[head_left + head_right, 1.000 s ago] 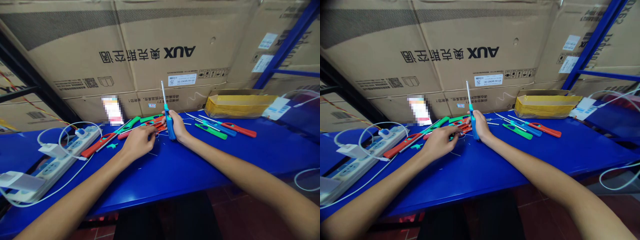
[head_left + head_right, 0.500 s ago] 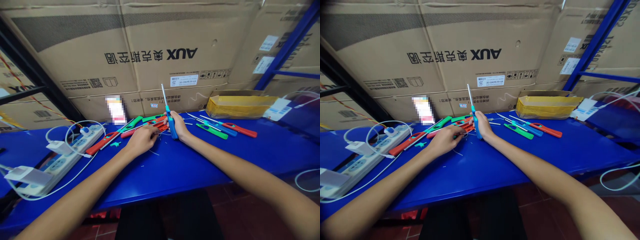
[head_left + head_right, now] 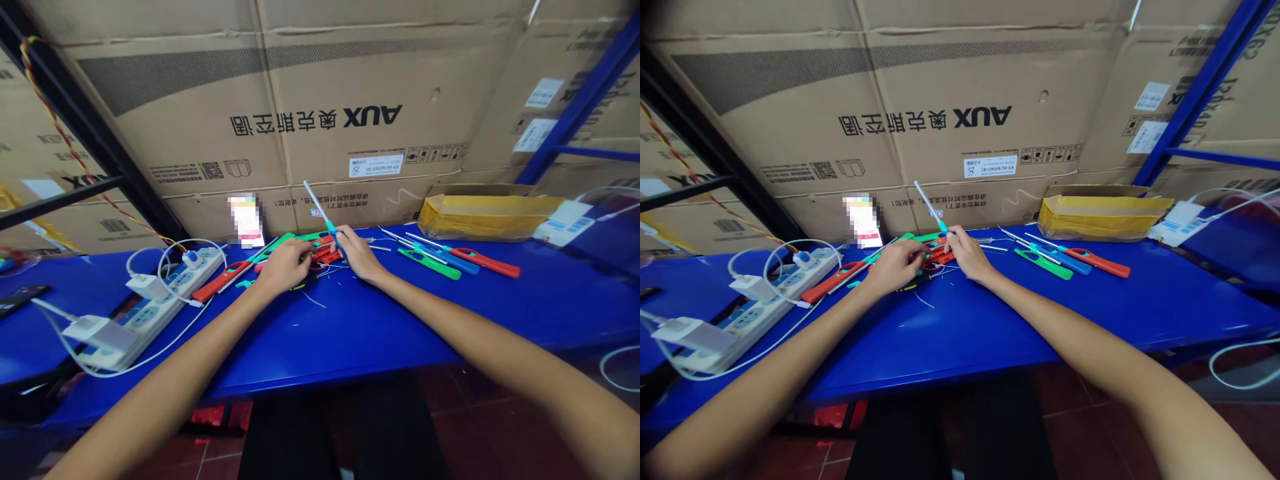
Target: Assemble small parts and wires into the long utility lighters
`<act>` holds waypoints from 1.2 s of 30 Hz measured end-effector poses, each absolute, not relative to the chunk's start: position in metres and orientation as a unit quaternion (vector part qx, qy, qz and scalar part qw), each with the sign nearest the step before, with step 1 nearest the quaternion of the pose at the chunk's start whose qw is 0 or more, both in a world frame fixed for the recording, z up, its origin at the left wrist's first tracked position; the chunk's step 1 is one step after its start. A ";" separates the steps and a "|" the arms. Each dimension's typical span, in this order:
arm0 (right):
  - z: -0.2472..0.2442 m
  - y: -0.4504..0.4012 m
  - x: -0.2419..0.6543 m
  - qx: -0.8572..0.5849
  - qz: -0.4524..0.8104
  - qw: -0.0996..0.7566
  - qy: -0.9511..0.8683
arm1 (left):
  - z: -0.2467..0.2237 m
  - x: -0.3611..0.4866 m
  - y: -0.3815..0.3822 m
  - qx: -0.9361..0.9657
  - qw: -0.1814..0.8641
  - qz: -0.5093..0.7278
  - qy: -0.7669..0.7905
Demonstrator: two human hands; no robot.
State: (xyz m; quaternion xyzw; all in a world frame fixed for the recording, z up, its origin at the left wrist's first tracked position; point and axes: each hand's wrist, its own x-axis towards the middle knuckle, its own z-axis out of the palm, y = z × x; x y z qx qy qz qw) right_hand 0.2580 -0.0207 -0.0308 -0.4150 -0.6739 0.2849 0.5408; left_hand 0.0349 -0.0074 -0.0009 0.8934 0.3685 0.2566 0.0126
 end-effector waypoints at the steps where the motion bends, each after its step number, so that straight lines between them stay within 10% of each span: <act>1: -0.031 -0.022 0.257 -0.415 0.268 0.532 -0.688 | 0.000 0.032 -0.004 0.891 0.014 0.257 0.374; 36: -0.029 -0.021 0.279 -0.491 0.049 0.430 -0.756 | 0.037 -0.026 0.023 0.930 0.148 -0.009 0.336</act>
